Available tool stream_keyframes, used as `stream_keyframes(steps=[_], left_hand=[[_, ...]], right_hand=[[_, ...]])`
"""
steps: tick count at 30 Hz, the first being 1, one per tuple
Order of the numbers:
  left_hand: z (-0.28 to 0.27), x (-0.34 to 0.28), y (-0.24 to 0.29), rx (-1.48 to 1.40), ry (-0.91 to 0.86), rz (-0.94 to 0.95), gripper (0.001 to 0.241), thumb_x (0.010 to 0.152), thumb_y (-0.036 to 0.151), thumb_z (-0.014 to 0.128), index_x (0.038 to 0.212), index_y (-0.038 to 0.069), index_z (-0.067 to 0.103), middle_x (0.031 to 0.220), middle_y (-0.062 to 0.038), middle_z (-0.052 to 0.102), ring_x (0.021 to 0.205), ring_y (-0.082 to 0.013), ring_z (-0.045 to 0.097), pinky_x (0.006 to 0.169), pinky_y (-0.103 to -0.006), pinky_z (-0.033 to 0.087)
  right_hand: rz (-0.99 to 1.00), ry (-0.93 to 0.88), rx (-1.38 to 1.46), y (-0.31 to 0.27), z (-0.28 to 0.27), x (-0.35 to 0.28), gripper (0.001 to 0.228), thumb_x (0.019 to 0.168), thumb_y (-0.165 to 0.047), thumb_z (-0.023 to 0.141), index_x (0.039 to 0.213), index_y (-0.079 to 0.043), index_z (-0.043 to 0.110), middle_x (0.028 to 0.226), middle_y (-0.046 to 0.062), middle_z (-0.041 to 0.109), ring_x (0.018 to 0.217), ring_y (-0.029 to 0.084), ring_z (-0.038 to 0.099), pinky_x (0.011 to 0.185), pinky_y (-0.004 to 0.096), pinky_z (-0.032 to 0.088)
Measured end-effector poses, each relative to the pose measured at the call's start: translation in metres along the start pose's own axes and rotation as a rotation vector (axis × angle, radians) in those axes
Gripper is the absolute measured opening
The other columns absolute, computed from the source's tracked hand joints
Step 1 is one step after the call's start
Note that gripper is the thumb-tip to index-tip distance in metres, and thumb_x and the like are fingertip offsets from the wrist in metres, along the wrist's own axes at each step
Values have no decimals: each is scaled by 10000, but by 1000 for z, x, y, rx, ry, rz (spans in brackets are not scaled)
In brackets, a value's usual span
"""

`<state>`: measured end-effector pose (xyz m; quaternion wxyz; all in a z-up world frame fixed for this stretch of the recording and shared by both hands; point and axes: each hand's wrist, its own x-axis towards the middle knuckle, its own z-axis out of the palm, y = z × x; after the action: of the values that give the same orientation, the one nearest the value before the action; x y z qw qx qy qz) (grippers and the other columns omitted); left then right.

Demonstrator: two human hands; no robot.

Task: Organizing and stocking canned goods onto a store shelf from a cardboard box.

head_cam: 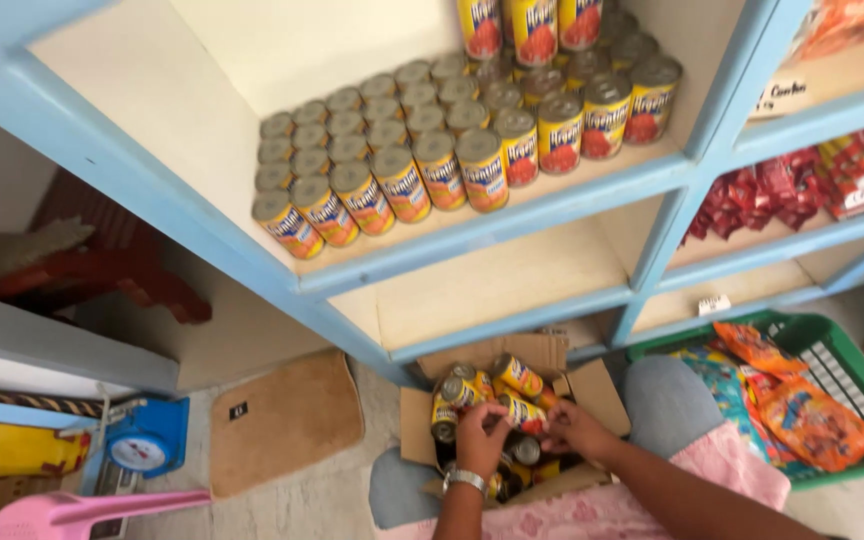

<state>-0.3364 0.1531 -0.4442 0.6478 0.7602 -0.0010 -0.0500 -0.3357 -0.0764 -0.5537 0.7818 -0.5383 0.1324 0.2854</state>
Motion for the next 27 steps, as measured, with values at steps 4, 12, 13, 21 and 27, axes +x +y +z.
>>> stream_keyframes(steps=[4, 12, 13, 21, 27], left_hand=[[5, -9, 35, 92, 54, 74, 138, 812, 49, 792, 930, 33, 722, 1146, -88, 722, 948, -172, 740, 780, -295, 610], [9, -23, 60, 261, 63, 136, 151, 784, 37, 785, 900, 53, 689, 1223, -124, 710, 1025, -256, 728, 731, -351, 603], [10, -25, 64, 265, 63, 142, 151, 784, 37, 785, 900, 53, 689, 1223, -124, 710, 1025, -256, 728, 731, -351, 603], [17, -32, 73, 323, 51, 218, 195, 776, 26, 791, 892, 52, 637, 1238, -119, 668, 1049, -280, 684, 789, -354, 573], [11, -24, 43, 404, 125, 498, 191, 784, 7, 825, 902, 43, 678, 1183, -160, 709, 1108, -318, 695, 900, -383, 555]], right_hand=[[-3, 46, 19, -11, 8, -7, 249, 895, -88, 723, 1026, -97, 512, 947, 82, 659, 745, 202, 711, 706, 358, 626], [23, 68, -28, -15, 12, -9, 353, 904, -72, 726, 1192, -68, 523, 1001, 78, 687, 774, 182, 682, 749, 346, 620], [16, 65, -26, -18, 13, -11, 353, 904, -72, 726, 1192, -68, 523, 1001, 78, 687, 774, 182, 682, 749, 346, 620], [-85, 23, -44, -14, 13, -7, 466, 899, -29, 666, 1315, -117, 475, 978, 153, 756, 735, 201, 701, 714, 344, 609], [-302, -110, -35, -10, 14, -3, 420, 888, -19, 698, 1258, -88, 511, 886, 114, 744, 700, 163, 678, 588, 308, 529]])
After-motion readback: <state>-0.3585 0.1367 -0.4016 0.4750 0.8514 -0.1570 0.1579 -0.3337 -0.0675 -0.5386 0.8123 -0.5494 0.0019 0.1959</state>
